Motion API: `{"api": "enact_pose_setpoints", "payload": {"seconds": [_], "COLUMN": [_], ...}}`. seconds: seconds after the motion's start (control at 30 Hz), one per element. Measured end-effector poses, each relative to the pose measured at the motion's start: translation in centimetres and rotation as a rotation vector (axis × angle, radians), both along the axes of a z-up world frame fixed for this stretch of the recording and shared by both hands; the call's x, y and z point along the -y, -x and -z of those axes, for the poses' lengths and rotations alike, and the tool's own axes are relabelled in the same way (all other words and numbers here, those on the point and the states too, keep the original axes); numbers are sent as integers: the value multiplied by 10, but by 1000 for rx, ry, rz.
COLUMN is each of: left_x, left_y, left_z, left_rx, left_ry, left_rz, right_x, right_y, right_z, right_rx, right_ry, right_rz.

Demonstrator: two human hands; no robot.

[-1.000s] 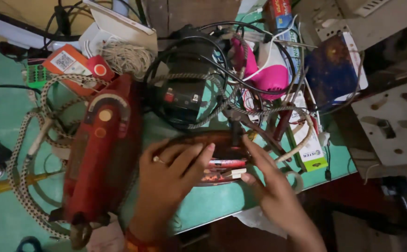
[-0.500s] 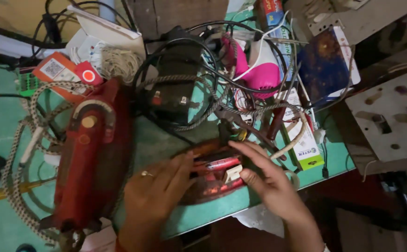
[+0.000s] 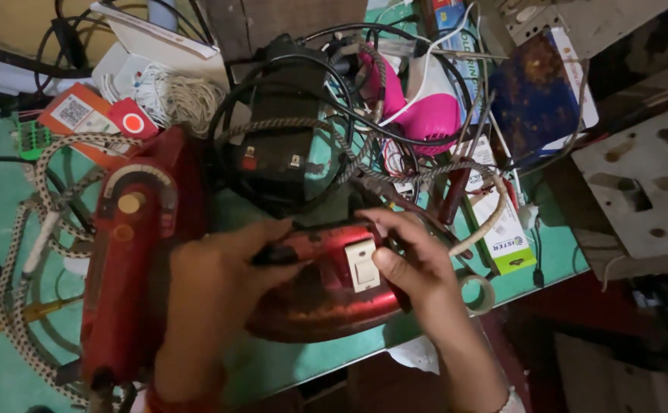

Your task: The person repairs a clothes iron on a cluttered workbench. They use pliers to loosen parts, turn the iron over, and use a screwdriver to unscrew and work on the iron's soleplate and handle area, handling the iron and its components throughout.

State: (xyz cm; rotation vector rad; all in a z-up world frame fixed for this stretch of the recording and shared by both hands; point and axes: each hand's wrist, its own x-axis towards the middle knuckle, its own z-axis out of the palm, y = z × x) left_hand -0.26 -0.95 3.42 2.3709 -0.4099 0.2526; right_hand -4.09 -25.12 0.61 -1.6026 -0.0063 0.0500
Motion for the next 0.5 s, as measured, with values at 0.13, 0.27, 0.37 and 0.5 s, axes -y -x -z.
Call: {"api": "enact_pose_setpoints", "payload": {"seconds": [0.13,0.27,0.37,0.5], "left_x": [-2,-3,-3,-3], "left_y": [-16,-20,-21,-21], "left_z": [-5,-2,-2,-2], "left_rx": [-170,-79,-120,-140], "left_ry": [133,95,173,209], "left_rz": [-15,-6,2,-5], "right_x": [-9,-14,-16,-16], "right_y": [-11,-14,-16,-15], "right_z": [-2,-1,-3,-3], "right_rx": [15,-42,-70,-140], "right_ry": [26,-49,-78,-138], "right_rz": [24,111,135,157]}}
